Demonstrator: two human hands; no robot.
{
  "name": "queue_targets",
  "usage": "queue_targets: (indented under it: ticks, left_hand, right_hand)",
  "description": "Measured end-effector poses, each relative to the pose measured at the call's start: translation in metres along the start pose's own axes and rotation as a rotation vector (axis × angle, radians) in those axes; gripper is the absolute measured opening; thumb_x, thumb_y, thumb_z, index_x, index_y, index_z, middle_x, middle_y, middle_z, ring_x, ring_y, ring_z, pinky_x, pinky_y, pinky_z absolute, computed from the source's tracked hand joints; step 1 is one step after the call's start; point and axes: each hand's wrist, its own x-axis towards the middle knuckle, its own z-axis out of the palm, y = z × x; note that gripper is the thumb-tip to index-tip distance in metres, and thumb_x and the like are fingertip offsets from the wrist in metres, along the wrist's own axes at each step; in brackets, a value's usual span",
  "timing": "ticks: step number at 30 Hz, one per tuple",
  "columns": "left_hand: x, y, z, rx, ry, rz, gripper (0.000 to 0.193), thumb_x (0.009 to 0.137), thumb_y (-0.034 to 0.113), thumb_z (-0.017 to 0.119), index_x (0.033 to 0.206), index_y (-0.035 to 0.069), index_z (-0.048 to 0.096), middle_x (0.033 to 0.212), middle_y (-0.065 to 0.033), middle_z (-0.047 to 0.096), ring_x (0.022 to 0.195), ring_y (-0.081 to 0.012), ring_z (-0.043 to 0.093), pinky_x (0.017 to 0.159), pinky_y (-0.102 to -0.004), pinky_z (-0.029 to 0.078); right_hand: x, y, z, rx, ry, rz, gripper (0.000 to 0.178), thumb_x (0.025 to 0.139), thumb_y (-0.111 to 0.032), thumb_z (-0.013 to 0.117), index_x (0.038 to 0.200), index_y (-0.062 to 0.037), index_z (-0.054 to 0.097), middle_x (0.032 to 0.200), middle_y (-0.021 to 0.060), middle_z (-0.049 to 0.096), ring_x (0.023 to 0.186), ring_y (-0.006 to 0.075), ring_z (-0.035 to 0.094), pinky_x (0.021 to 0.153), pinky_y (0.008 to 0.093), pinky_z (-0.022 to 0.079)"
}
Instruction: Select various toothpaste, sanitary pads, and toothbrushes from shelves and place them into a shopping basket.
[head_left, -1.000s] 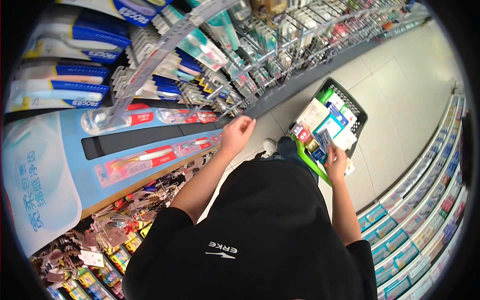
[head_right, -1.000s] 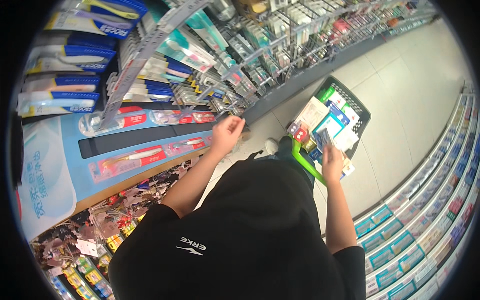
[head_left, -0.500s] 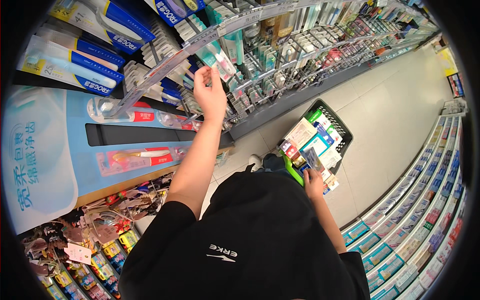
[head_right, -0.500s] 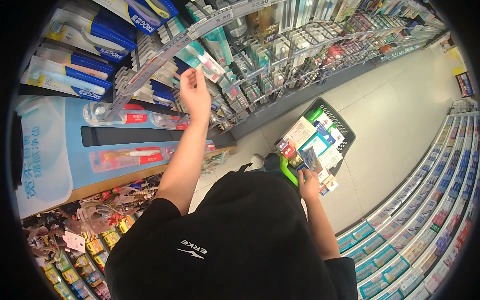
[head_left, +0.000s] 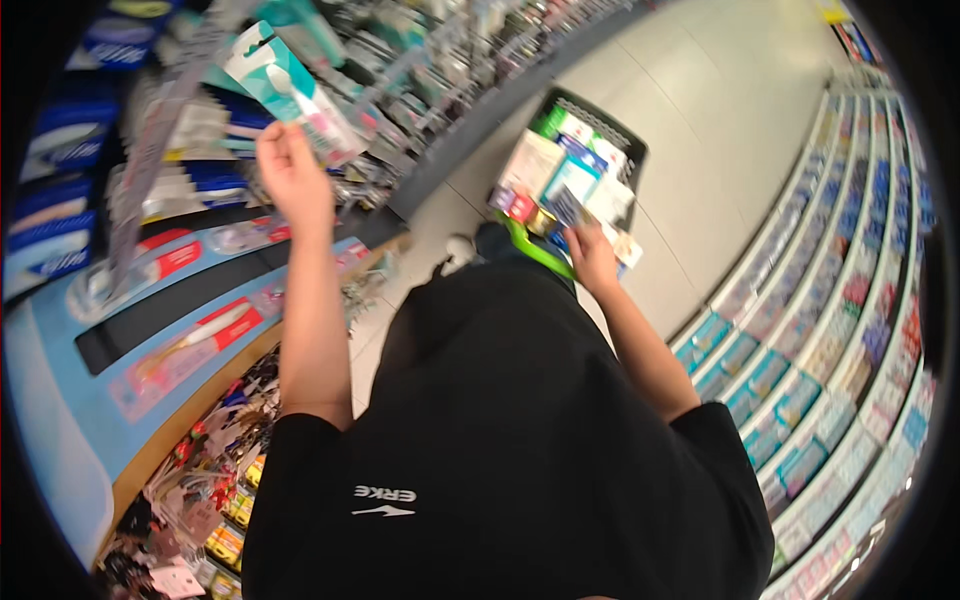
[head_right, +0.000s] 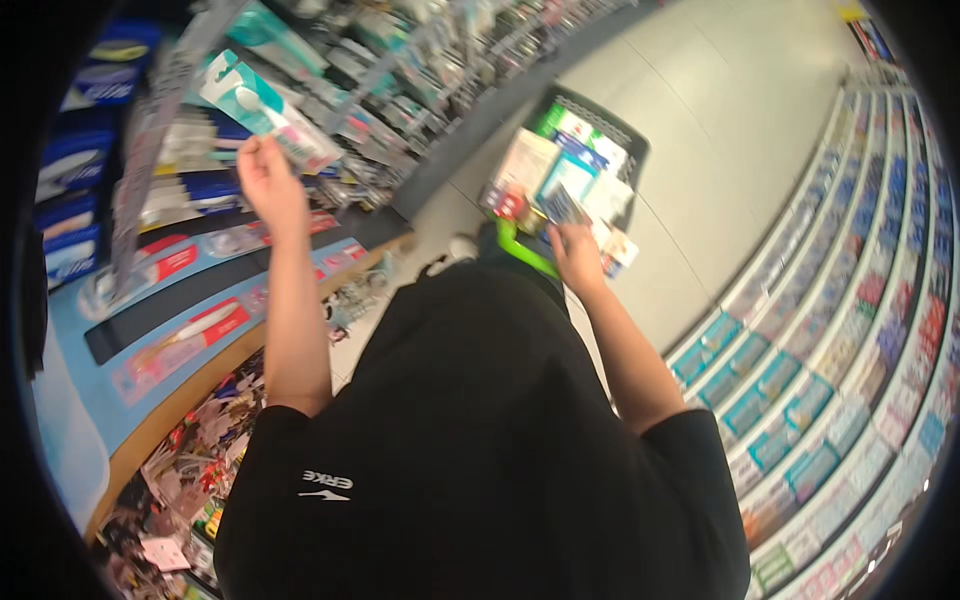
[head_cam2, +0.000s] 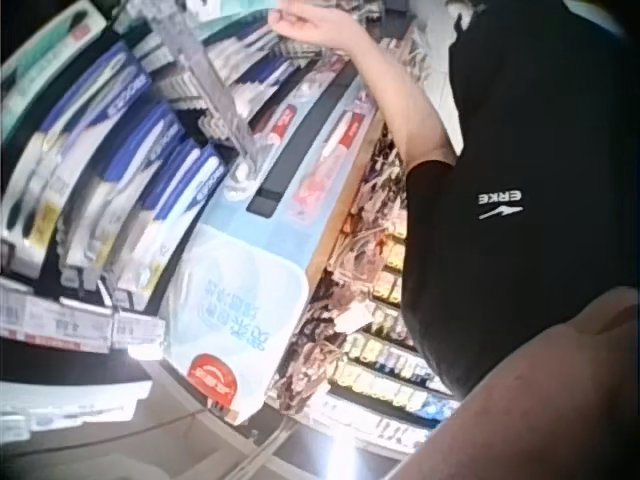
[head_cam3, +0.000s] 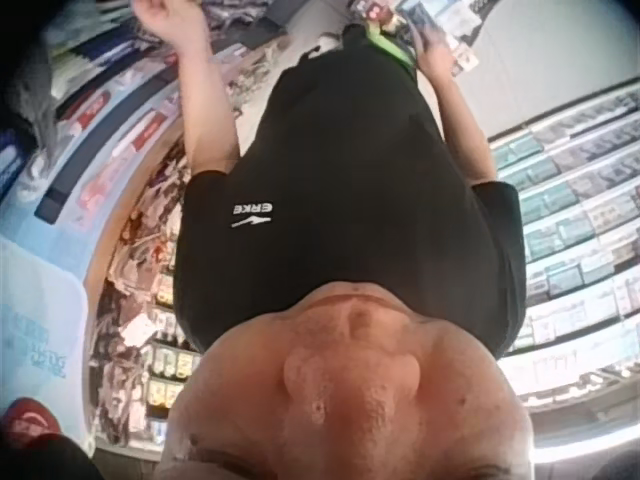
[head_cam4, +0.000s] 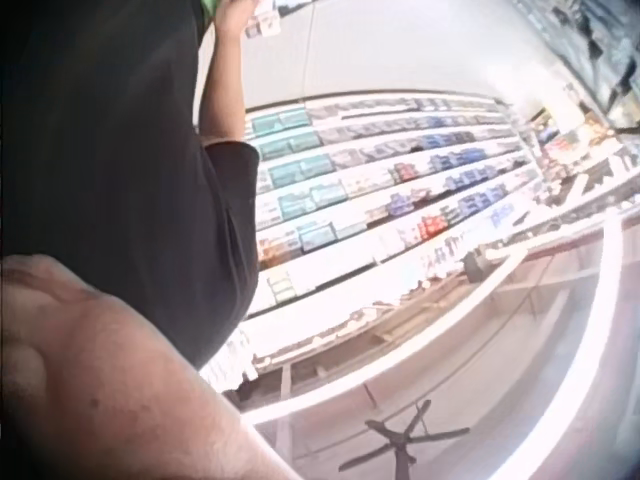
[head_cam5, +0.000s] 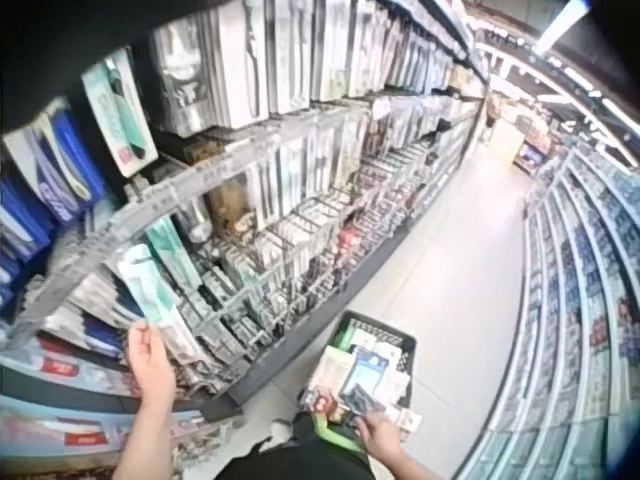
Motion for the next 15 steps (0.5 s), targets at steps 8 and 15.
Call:
queue_targets:
  ticks: [8, 15]
  left_hand:
    - [-0.106, -0.024, 0.012, 0.229, -0.825, -0.497, 0.01, 0.103, 0.012, 0.058, 0.104, 0.004, 0.063, 0.085, 0.0023, 0.063, 0.075, -0.0056, 0.056, 0.067, -0.0251, 0.047]
    - [-0.129, -0.017, 0.036, 0.279, -1.266, -0.467, 0.018, 0.1, 0.016, 0.063, 0.106, -0.001, 0.065, 0.088, -0.007, 0.07, 0.085, -0.0109, 0.065, 0.079, -0.0295, 0.052]
  right_hand:
    - [0.006, -0.104, -0.081, 0.153, 0.123, -0.39, 0.062, 0.087, -0.015, 0.079, 0.143, -0.0098, 0.054, 0.139, 0.0143, 0.059, 0.12, 0.0302, 0.061, 0.099, 0.0397, 0.051]
    - [-0.003, -0.085, -0.075, 0.1, -0.157, -0.54, 0.056, 0.081, -0.019, 0.081, 0.134, -0.0078, 0.065, 0.131, 0.01, 0.064, 0.116, 0.0307, 0.062, 0.099, 0.0416, 0.051]
